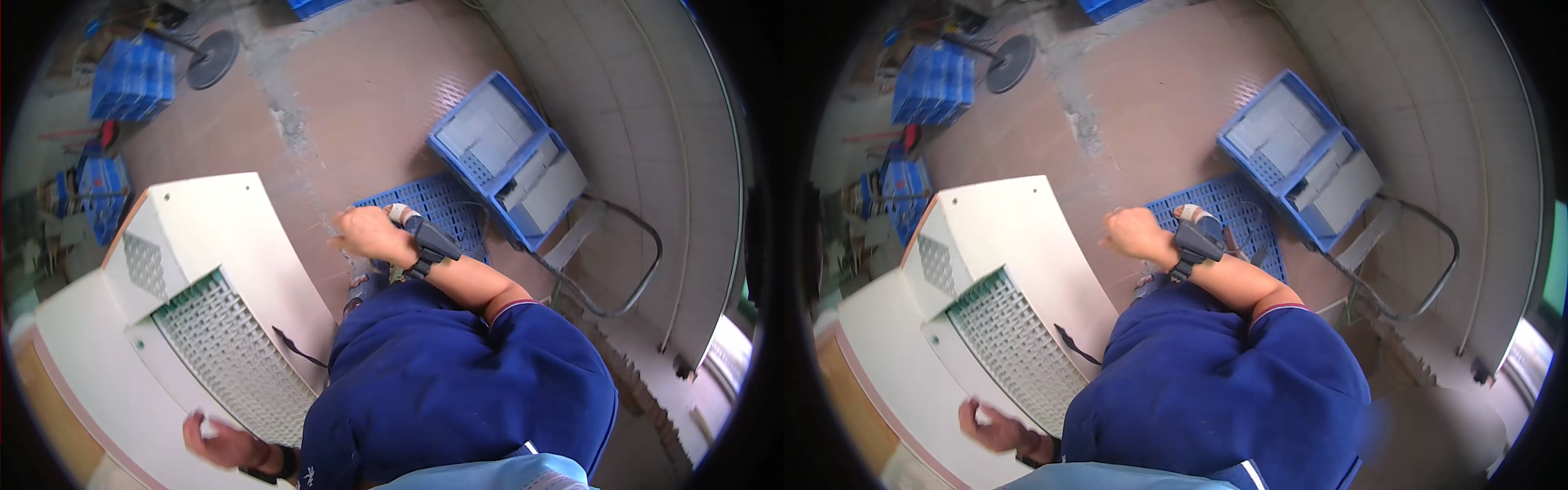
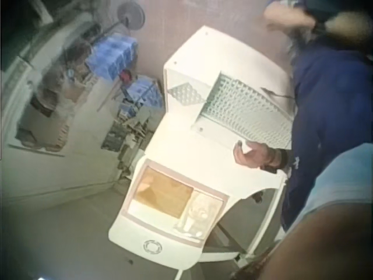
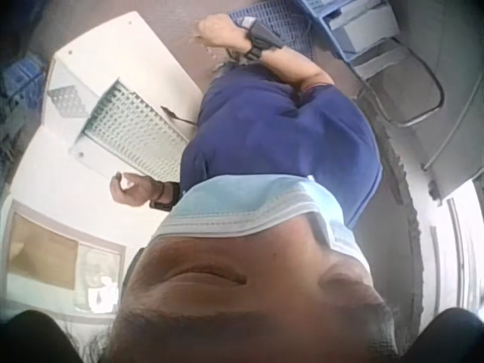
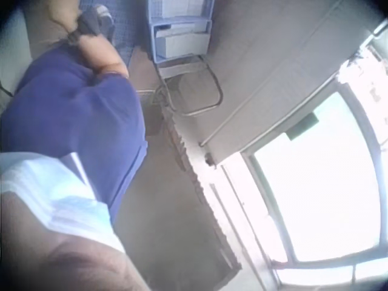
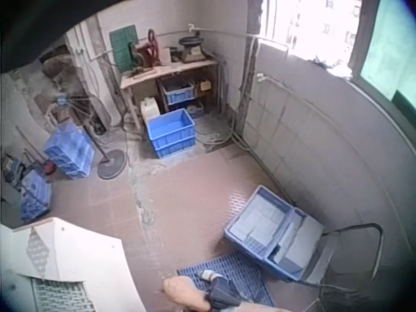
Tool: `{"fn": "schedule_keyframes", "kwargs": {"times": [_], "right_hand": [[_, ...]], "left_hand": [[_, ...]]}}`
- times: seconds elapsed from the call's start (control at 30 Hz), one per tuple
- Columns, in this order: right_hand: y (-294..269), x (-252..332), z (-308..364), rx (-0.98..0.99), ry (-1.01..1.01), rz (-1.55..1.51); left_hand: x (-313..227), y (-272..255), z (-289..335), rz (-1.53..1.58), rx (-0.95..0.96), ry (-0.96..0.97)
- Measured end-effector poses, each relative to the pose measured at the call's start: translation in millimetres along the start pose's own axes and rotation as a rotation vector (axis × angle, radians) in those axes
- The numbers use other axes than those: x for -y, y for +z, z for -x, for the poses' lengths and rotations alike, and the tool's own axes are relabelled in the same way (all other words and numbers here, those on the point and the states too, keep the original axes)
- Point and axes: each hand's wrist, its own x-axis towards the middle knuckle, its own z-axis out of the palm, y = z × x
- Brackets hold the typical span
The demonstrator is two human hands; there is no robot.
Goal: Sorting and stacking perforated metal grid components from a workspace into plastic bins on the floor.
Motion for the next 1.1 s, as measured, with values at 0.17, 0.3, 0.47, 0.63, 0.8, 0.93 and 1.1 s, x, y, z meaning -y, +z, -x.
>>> {"fn": "schedule_keyframes", "kwargs": {"times": [0.17, 0.3, 0.47, 0.63, 0.8, 0.93, 1.1], "right_hand": [[15.2, -76.1, 46.0, -0.133, 0.324, -0.009], [28.3, -97.4, 101.3, -0.313, 0.443, -0.071], [45.9, -140.1, 163.8, -0.217, 0.787, -0.008], [56.3, -196.2, 189.9, -0.222, 0.929, -0.069], [86.6, -288.6, 199.7, -0.29, 1.102, -0.518], [90.2, -351.0, 218.2, -0.365, 1.267, -0.918], [90.8, -430.0, 255.0, -0.614, 1.413, -1.173]], "left_hand": [[-46.6, 121.8, -26.6, 0.469, 0.52, 0.176], [-58.6, 170.4, -25.5, 0.747, 0.739, 0.21], [-79.6, 192.8, -30.9, 0.789, 0.844, 0.33], [-115.6, 201.8, -34.2, 0.797, 0.969, 0.335], [-187.4, 229.2, -49.8, 0.718, 1.013, 0.349], [-267.1, 257.9, -66.2, 0.731, 1.102, 0.414], [-349.7, 292.2, -74.3, 0.707, 1.211, 0.472]]}}
